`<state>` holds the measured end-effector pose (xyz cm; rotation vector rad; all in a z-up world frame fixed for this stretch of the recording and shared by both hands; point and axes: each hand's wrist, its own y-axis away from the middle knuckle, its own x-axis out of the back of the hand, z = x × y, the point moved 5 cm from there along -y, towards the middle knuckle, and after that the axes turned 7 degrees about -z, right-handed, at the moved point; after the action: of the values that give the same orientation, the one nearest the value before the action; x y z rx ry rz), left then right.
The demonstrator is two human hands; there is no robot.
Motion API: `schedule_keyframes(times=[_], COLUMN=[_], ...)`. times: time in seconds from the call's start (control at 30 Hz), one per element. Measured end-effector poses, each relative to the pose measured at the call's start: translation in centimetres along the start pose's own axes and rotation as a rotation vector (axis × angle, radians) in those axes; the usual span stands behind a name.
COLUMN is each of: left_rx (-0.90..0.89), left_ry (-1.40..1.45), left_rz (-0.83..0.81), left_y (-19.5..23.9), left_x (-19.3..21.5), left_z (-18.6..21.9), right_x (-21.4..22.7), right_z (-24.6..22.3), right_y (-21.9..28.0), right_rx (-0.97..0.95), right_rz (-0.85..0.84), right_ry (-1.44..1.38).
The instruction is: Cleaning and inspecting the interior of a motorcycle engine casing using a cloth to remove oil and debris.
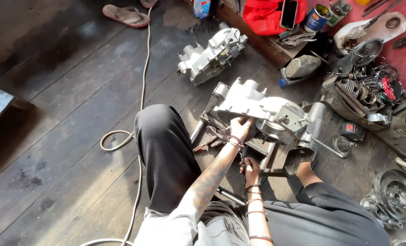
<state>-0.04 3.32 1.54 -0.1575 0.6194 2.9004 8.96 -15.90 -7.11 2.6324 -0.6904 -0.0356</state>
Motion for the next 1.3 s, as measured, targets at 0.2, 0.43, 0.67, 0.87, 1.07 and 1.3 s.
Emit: schedule_keyframes(times=[0.2, 0.43, 0.67, 0.87, 1.07, 1.3], left_rx=[0.311, 0.131, 0.121, -0.039, -0.390, -0.696], left_ry=[0.311, -0.067, -0.181, -0.050, -0.023, -0.502], left_rz=[-0.145, -0.174, 0.119, 0.157, 0.218, 0.142], left_y=[-1.1, -3.1, -1.2, -0.4, 6.8, 8.0], left_x=[-1.1, 0.4, 0.9, 0.2, 1.4, 0.9], left_z=[-3.2, -1.6, -0.1, 1.2, 5.5, 7.8], right_x=[-1.1, -0.9, -0.9, -1.0, -1.1, -1.4], right_z=[-0.5, -0.5, -1.7, -2.2, -3.1, -2.7], right_y=[0.4, 0.1, 0.9, 1.5, 1.5, 1.2], right_rx=[-0.059, -0.047, -0.012, 0.039, 0.107, 0.097], right_rz=[0.025, 0.028, 0.034, -0.010, -0.019, -0.039], right_ry=[0.008, 0.003, -0.008, -0.045, -0.050, -0.043])
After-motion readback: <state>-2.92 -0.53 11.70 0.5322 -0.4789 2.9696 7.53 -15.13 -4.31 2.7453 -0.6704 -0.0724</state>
